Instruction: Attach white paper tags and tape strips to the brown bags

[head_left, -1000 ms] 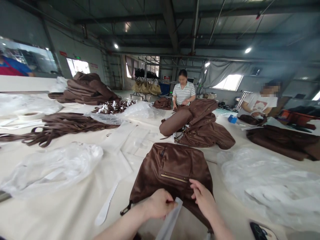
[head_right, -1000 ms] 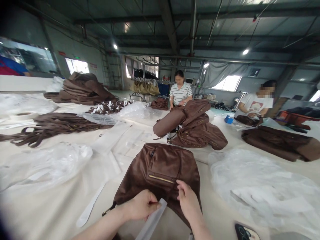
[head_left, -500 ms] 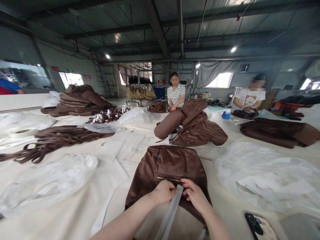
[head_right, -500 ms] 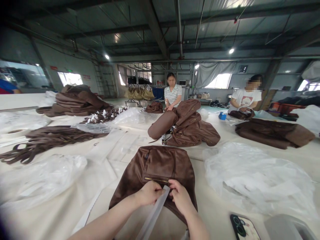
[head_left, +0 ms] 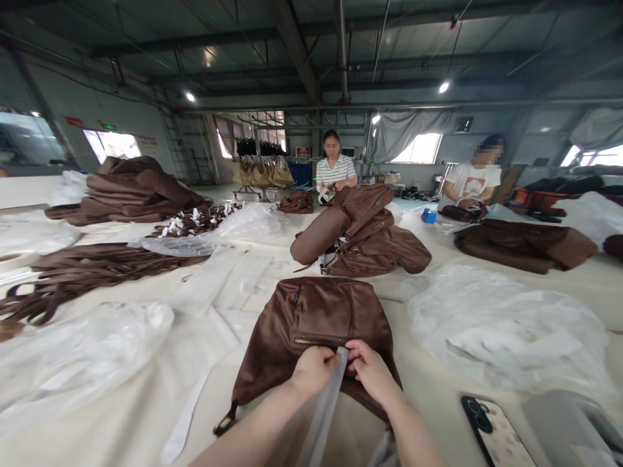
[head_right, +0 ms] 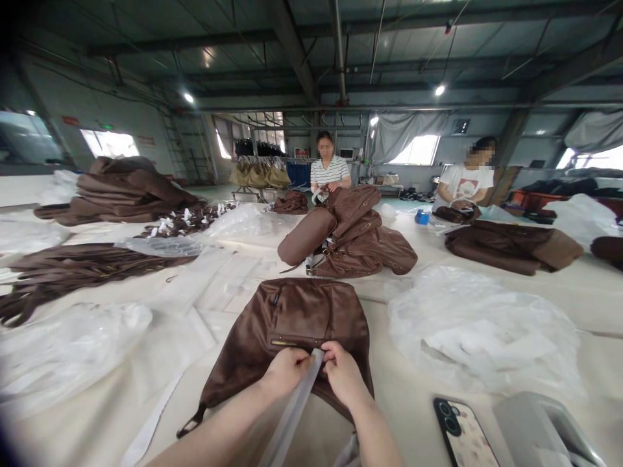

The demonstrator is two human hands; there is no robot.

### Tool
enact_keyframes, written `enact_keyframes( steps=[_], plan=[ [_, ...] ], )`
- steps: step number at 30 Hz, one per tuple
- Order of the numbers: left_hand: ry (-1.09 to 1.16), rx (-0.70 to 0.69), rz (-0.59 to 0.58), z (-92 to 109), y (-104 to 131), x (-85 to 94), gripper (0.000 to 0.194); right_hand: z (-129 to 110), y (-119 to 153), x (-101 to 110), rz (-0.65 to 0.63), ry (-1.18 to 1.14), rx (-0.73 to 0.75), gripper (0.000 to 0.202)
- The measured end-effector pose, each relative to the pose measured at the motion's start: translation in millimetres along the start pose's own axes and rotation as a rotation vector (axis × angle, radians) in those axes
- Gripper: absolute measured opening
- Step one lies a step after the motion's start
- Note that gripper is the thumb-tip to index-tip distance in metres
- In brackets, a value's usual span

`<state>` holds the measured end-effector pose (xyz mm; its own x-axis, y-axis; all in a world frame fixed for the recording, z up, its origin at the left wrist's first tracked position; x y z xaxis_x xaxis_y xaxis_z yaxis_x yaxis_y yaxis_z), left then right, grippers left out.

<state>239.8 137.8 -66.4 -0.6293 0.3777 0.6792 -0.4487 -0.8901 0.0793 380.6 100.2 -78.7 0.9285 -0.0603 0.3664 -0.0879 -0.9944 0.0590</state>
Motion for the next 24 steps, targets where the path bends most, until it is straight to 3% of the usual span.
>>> enact_keyframes(
  steps=[9,15,19,24],
  plan=[
    [-0.023,-0.008,0.086,4.8,0.2,-1.7,0.040,0.8,-1.5,-0.6,-0.010,0.077,0.015,0.038],
    [0.000,0.023,0.107,1.9,-3.4,-3.3,0.040,18.3,-6.5,3.4,0.108,-0.017,-0.234,0.021],
    [0.046,0.038,0.108,1.2,-3.0,-0.6,0.041,21.7,-11.1,-6.8,0.015,0.021,-0.280,0.035],
    [0.091,0.045,0.103,1.9,-9.2,0.3,0.034,24.0,-16.7,-18.4,-0.057,0.001,-0.233,0.036]
  ],
)
Point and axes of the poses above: each hand's wrist, its own y-axis away from the middle knuckle, its own x-axis out of the back of the hand, z = x × y, the point moved 6 cm from there along -y, towards the middle knuckle, and after that the axes turned 3 degrees about y, right-handed, at the moved point
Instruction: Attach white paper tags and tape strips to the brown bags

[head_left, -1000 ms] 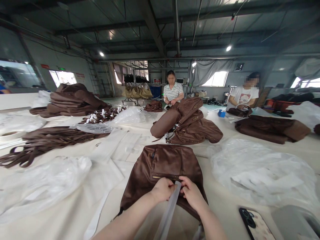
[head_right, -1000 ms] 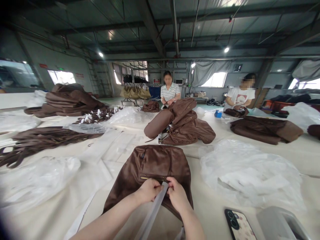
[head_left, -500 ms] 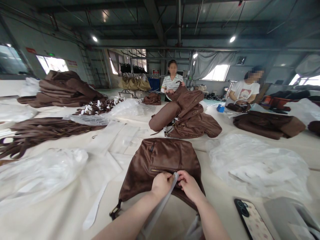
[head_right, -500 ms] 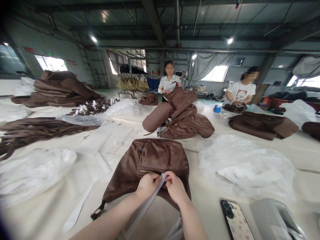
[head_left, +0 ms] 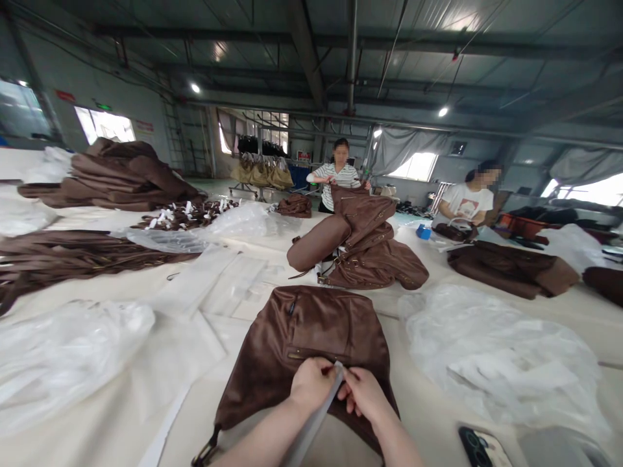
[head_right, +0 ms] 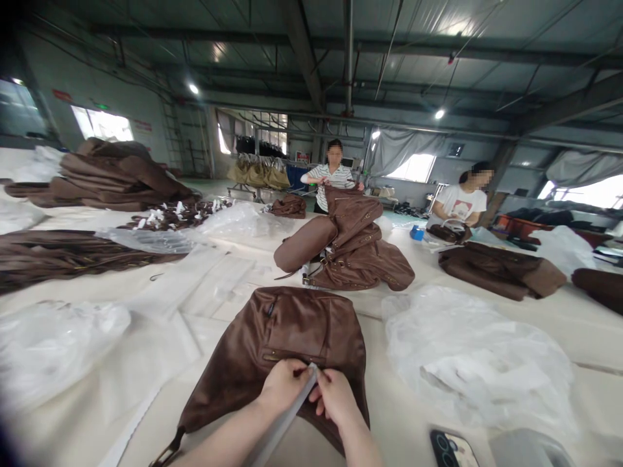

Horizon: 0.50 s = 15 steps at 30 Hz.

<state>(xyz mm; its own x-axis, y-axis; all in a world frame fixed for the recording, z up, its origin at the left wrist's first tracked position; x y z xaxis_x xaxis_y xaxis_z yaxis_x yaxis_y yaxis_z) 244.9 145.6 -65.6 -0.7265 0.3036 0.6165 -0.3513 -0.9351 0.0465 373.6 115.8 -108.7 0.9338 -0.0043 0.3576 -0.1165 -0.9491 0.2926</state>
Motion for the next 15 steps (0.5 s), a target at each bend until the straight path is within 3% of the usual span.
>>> enact_keyframes(
  steps=[7,11,15],
  plan=[
    [-0.111,0.025,0.125,0.1,-1.6,2.3,0.022,-1.4,-4.6,-1.1,0.074,-0.070,0.051,0.035],
    [-0.285,-0.135,0.216,13.9,10.7,6.0,0.022,-2.4,-7.7,-3.9,0.138,-0.044,0.066,0.027],
    [-0.541,-0.287,0.147,25.0,20.6,-9.5,0.028,0.3,-10.6,-4.4,0.180,-0.019,0.079,0.024]
  ],
)
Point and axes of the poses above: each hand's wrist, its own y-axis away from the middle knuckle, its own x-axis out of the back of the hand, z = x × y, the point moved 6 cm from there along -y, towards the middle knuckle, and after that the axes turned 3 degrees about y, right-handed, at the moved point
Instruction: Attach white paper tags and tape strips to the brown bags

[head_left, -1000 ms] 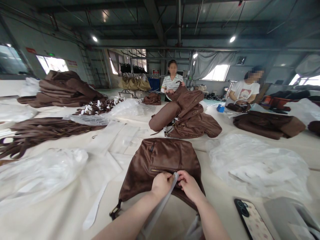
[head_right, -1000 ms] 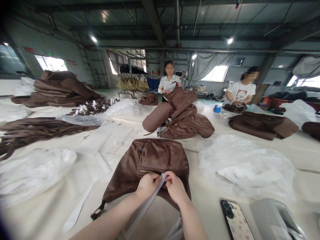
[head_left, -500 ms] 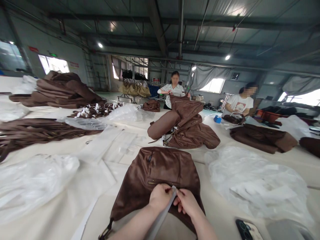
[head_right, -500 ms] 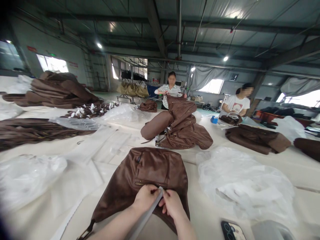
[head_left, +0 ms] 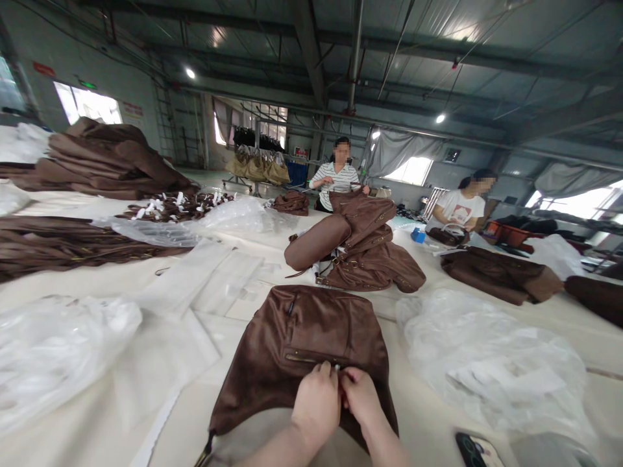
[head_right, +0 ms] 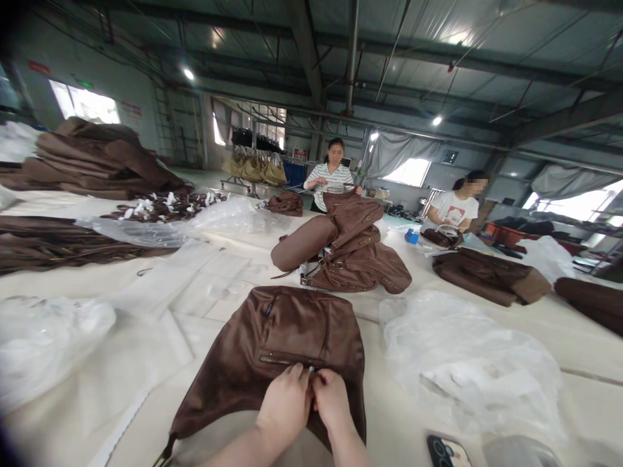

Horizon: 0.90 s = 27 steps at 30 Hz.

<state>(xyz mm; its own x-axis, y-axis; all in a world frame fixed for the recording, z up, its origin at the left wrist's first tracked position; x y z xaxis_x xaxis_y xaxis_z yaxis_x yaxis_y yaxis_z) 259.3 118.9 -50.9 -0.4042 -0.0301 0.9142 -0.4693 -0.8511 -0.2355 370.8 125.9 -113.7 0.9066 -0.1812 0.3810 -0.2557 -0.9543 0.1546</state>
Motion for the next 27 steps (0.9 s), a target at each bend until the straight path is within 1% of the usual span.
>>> enact_keyframes(
  steps=[3,6,9,11,12,13,14,16,18,19,20,22,23,25,27],
  plan=[
    [-0.186,-0.040,-0.052,7.4,2.6,-12.5,0.033,-0.7,1.2,1.4,0.019,0.004,0.017,0.023],
    [-0.272,-0.071,-0.015,11.7,4.5,-21.1,0.031,-4.7,4.8,1.0,0.006,-0.013,0.025,0.026],
    [-0.264,-0.097,0.029,14.0,7.9,-23.7,0.037,-8.0,7.4,0.6,0.006,-0.040,0.018,0.033],
    [-0.171,-0.083,0.030,12.3,9.4,-20.6,0.043,-8.0,7.8,2.4,0.039,-0.056,0.009,0.038],
    [-0.080,-0.050,0.028,9.0,9.2,-17.2,0.044,-7.8,7.8,3.7,0.059,-0.063,0.011,0.040],
    [0.053,0.012,0.009,3.3,8.2,-14.0,0.043,-7.6,7.8,4.9,0.075,-0.067,0.018,0.041],
    [0.212,0.088,-0.031,-3.6,6.6,-12.3,0.041,-7.6,7.9,5.9,0.085,-0.069,0.031,0.043],
    [0.508,0.228,-0.160,-15.7,2.3,-13.9,0.030,-8.3,8.7,7.1,0.089,-0.070,0.060,0.045],
    [0.665,0.294,-0.309,-21.6,-2.7,-18.9,0.019,-10.0,10.0,6.8,0.078,-0.072,0.074,0.046],
    [0.685,0.298,-0.362,-22.9,-5.2,-21.0,0.019,-11.4,10.5,6.1,0.070,-0.072,0.076,0.047],
    [0.688,0.293,-0.388,-23.9,-7.5,-22.5,0.025,-13.4,11.0,5.0,0.063,-0.065,0.080,0.048],
    [0.697,0.282,-0.398,-24.8,-10.4,-24.8,0.039,-18.8,12.0,2.1,0.051,-0.009,0.088,0.047],
    [0.695,0.268,-0.385,-24.7,-11.0,-25.0,0.042,-21.9,13.1,1.0,0.048,0.032,0.090,0.046],
    [0.683,0.224,-0.351,-23.7,-10.8,-23.3,0.037,-28.5,18.6,1.2,0.038,0.117,0.083,0.042],
    [0.667,0.176,-0.331,-22.7,-9.5,-20.7,0.028,-36.0,31.7,8.5,0.015,0.173,0.059,0.037]
  ],
)
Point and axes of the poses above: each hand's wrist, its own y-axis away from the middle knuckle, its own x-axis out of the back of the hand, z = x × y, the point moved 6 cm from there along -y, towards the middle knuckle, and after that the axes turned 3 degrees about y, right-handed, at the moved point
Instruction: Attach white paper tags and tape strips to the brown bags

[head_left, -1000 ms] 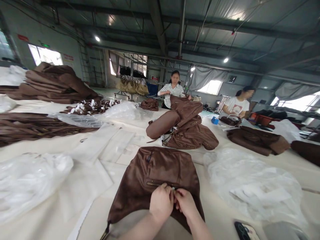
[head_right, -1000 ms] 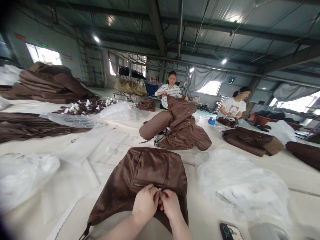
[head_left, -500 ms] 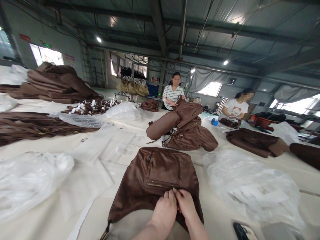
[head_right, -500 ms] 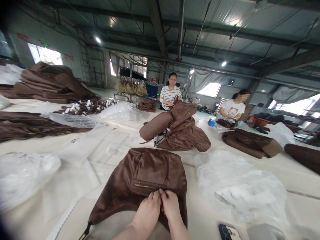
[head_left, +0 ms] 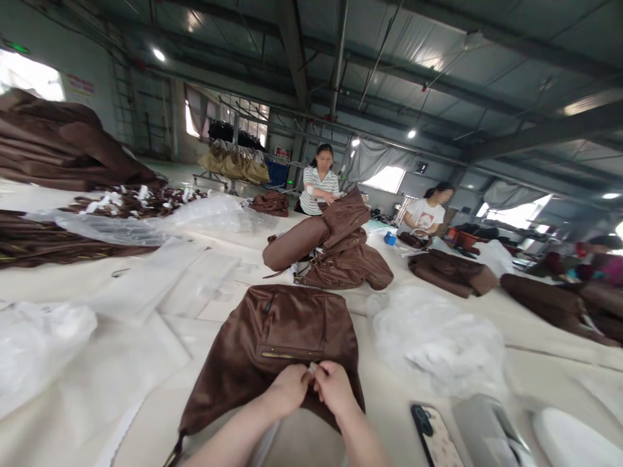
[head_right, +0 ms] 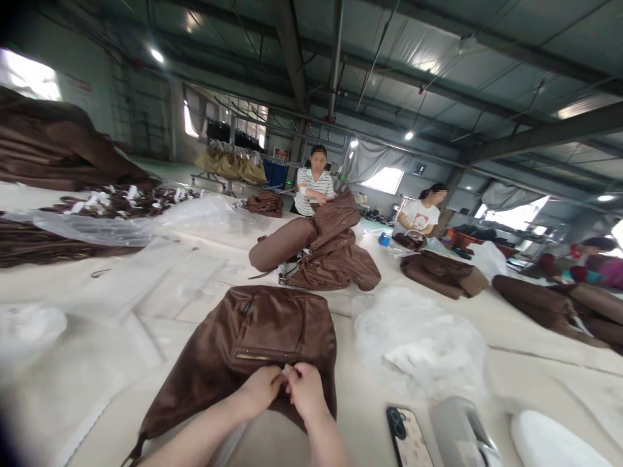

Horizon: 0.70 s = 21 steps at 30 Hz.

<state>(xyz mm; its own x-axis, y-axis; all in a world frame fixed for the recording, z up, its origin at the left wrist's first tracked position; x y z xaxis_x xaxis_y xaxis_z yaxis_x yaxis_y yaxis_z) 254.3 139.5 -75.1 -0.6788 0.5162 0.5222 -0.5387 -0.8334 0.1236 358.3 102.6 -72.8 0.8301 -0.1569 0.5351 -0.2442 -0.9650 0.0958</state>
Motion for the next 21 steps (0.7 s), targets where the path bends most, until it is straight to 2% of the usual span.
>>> enact_keyframes(
  steps=[3,5,7,9,11,13,15,17,19,21],
  plan=[
    [-0.032,-0.029,-0.008,-0.3,0.3,2.3,0.025,-20.1,34.9,39.2,0.035,0.144,0.105,0.023],
    [-0.044,-0.046,-0.023,-1.0,-3.0,2.9,0.025,-33.8,66.3,83.0,0.139,0.308,0.233,0.019],
    [-0.060,-0.052,-0.029,-2.1,-7.1,3.0,0.026,-31.4,100.0,138.4,0.293,0.445,0.257,0.022],
    [-0.079,-0.059,-0.023,-2.8,-9.9,3.3,0.027,-6.5,134.8,201.9,0.491,0.524,0.146,0.023],
    [-0.087,-0.075,-0.018,-2.8,-11.0,3.4,0.027,34.0,170.6,261.0,0.662,0.606,-0.028,0.026],
    [-0.079,-0.093,-0.021,-2.8,-11.3,3.1,0.026,80.7,203.7,304.3,0.729,0.687,-0.239,0.028],
    [-0.071,-0.090,-0.018,-3.9,-11.6,3.3,0.027,120.8,231.3,328.3,0.726,0.682,-0.397,0.028],
    [-0.066,-0.080,-0.012,-4.8,-11.4,3.6,0.027,147.3,248.3,332.9,0.661,0.557,-0.448,0.028],
    [-0.067,-0.079,-0.013,-3.9,-10.3,3.7,0.027,157.9,255.3,327.3,0.603,0.412,-0.433,0.029],
    [-0.075,-0.079,-0.012,-1.7,-8.2,4.4,0.026,157.5,257.8,322.5,0.609,0.314,-0.420,0.032]
  ],
)
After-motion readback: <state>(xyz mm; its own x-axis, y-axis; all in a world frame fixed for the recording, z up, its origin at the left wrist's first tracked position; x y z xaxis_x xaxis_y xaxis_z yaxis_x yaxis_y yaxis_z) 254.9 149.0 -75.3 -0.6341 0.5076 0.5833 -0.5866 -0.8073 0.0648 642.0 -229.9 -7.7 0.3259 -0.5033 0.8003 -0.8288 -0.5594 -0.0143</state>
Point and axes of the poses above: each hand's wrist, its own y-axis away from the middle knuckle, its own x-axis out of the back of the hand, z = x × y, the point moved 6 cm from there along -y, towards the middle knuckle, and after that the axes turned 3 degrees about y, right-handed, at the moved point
